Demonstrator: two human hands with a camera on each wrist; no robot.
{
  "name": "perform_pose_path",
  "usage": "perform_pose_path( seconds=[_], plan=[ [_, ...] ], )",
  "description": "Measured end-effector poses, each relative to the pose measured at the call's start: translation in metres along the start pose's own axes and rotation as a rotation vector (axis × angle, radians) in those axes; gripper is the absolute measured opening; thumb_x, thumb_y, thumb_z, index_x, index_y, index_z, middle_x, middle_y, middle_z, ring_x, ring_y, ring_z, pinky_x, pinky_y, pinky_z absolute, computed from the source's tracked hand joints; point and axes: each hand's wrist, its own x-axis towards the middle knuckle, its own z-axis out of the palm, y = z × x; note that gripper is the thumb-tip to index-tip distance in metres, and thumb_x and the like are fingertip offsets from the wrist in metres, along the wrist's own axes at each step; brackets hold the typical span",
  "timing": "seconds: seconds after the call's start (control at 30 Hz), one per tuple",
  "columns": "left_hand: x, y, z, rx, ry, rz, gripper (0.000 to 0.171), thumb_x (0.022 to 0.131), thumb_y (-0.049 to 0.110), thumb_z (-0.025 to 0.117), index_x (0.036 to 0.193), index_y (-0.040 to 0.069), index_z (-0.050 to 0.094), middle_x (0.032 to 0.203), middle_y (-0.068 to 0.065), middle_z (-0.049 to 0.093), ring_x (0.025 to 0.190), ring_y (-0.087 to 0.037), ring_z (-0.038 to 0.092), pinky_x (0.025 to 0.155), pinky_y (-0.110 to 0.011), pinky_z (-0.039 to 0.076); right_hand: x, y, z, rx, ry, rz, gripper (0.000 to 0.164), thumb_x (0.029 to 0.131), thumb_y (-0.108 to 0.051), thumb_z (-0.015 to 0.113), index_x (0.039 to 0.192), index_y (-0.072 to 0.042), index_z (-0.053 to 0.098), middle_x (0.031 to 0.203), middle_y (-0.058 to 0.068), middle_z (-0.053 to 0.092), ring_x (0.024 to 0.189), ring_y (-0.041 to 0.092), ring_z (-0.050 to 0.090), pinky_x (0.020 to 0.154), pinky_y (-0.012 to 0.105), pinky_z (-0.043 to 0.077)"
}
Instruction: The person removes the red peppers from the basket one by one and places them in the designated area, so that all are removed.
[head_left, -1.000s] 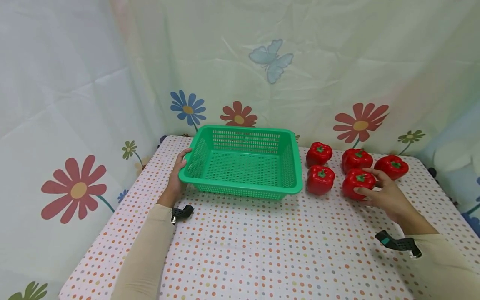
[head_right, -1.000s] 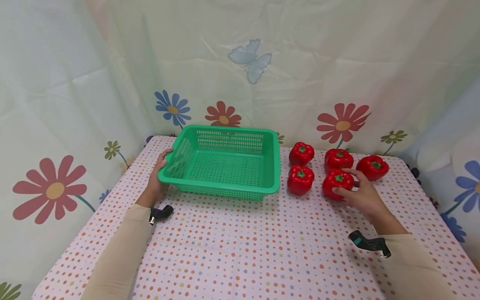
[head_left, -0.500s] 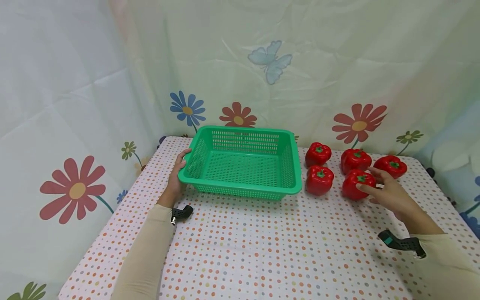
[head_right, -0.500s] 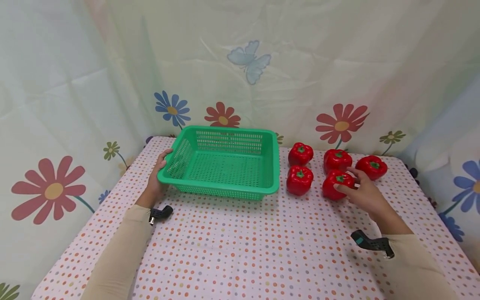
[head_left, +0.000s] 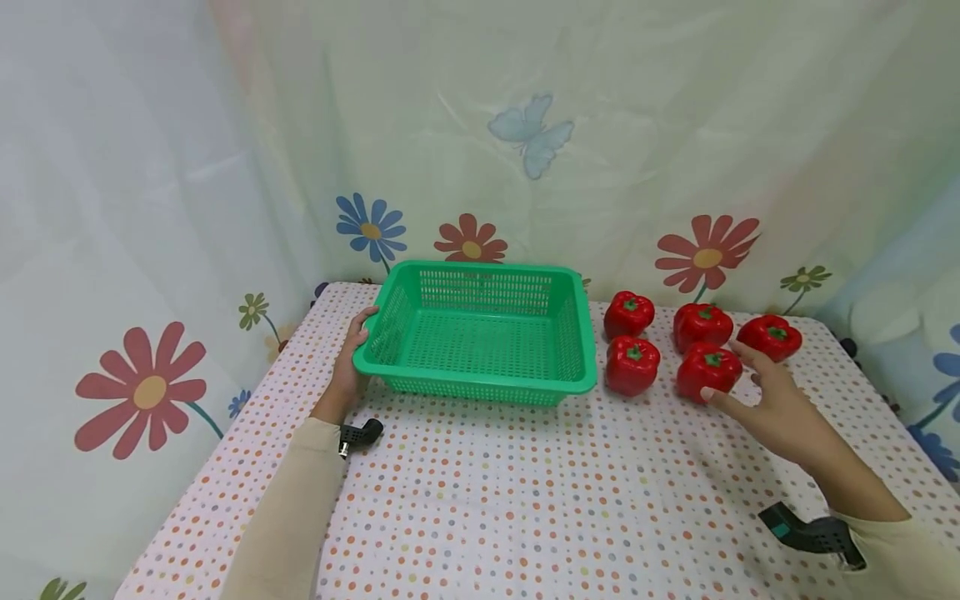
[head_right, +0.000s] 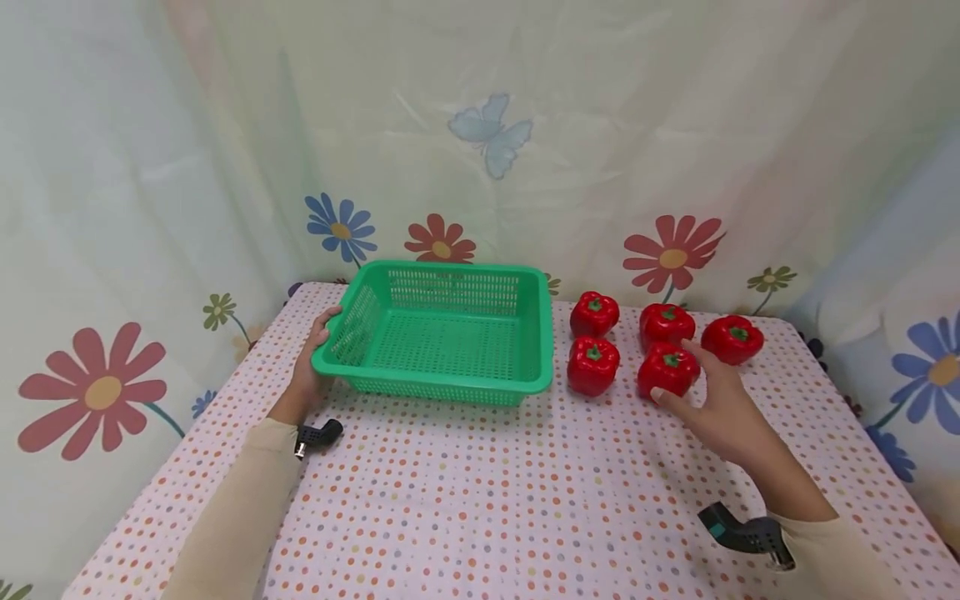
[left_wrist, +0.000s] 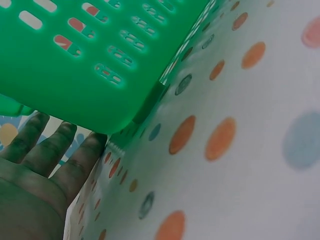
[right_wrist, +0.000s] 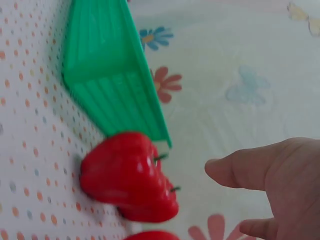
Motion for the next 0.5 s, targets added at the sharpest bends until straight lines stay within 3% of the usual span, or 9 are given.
perform_pose_path(
  seconds=[0.13, 0.33, 0.43, 0.5],
  plan=[
    [0.000, -0.004, 0.004, -0.006, -0.005, -0.009, 0.052, 0.100, 0.030, 0.026, 0.152, 0.027, 0.021, 0.160, -0.007, 0.015, 0.142, -0.033, 0.024, 0.111, -0.050, 0.024, -0.012, -0.013, 0.007, -0.056, -0.048, -0.074, 0.098, 0.088, -0.035, 0.071, 0.154, 0.004, 0.010, 0.146, 0.045, 0.021, 0.127, 0.065, 0.025, 0.083, 0.078, 0.038],
    [0.004, -0.002, 0.000, 0.051, -0.030, 0.006, 0.051, 0.105, 0.040, 0.021, 0.154, 0.026, 0.021, 0.158, -0.011, 0.022, 0.136, -0.034, 0.032, 0.102, -0.041, 0.035, -0.026, -0.037, 0.026, -0.075, -0.101, -0.133, 0.099, 0.086, -0.039, 0.074, 0.155, 0.001, 0.015, 0.148, 0.037, 0.025, 0.131, 0.059, 0.025, 0.089, 0.079, 0.033],
    [0.005, 0.007, -0.005, 0.130, -0.030, 0.039, 0.059, 0.105, 0.048, 0.010, 0.156, 0.020, 0.020, 0.159, -0.017, 0.024, 0.139, -0.041, 0.031, 0.106, -0.050, 0.034, -0.031, -0.049, 0.034, -0.096, -0.104, -0.134, 0.103, 0.083, -0.045, 0.075, 0.156, -0.003, 0.016, 0.151, 0.037, 0.022, 0.132, 0.060, 0.025, 0.088, 0.079, 0.033],
    [0.004, 0.017, -0.006, 0.226, -0.023, 0.074, 0.067, 0.103, 0.052, 0.003, 0.157, 0.016, 0.020, 0.161, -0.020, 0.021, 0.146, -0.045, 0.022, 0.112, -0.060, 0.026, -0.034, -0.055, 0.038, -0.120, -0.099, -0.128, 0.109, 0.079, -0.051, 0.076, 0.157, -0.007, 0.014, 0.153, 0.037, 0.017, 0.132, 0.062, 0.024, 0.085, 0.080, 0.033]
  ],
)
